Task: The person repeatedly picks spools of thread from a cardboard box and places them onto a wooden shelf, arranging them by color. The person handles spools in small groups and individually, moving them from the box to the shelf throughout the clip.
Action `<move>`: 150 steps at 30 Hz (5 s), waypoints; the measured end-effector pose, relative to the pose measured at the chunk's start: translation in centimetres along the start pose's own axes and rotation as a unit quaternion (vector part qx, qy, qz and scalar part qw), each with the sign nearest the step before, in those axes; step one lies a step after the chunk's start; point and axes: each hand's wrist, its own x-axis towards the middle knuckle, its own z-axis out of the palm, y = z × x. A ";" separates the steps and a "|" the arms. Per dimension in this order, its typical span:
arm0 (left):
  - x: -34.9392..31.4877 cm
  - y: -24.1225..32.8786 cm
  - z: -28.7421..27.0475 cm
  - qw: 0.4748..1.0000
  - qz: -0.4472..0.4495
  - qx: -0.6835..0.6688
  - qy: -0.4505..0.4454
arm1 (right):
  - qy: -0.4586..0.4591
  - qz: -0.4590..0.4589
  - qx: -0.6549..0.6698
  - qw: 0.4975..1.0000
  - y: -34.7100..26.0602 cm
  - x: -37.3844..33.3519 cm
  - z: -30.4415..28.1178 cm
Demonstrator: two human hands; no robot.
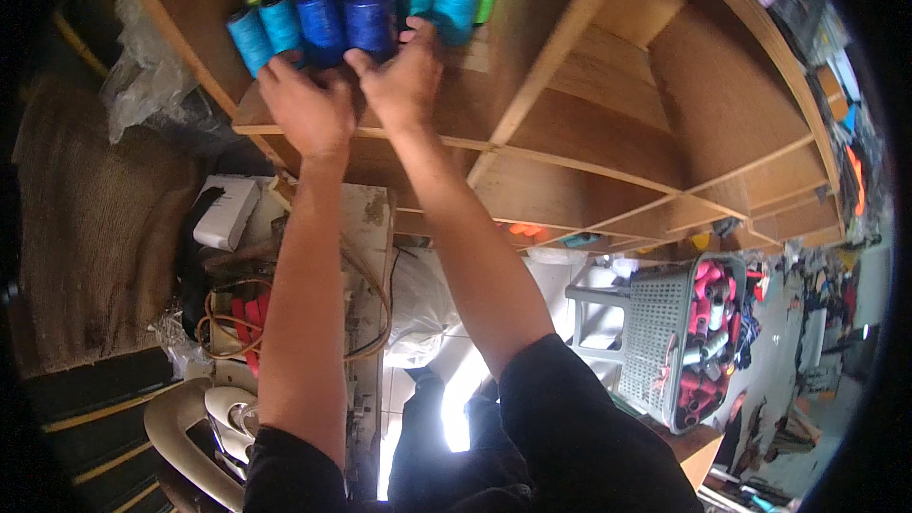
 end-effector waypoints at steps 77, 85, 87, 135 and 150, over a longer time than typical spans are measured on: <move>-84.6 64.9 -40.3 0.095 0.275 -0.100 -0.951 | 0.357 0.518 0.057 0.775 0.6 -79.1 -103.0; -81.3 63.9 -38.5 0.197 0.223 0.062 -0.953 | 0.081 0.498 -0.172 0.846 5.8 -82.9 -99.6; -80.8 63.2 -38.8 0.220 0.176 0.039 -0.959 | -0.110 0.473 -0.377 0.789 6.1 -82.1 -97.0; -79.7 61.0 -37.3 0.242 -0.106 -0.089 -0.960 | -0.042 0.575 -0.320 0.752 4.1 -84.1 -101.4; -82.4 59.8 -36.5 0.366 0.128 -0.002 -0.922 | 0.664 0.514 -0.029 0.542 -2.8 -86.4 -104.4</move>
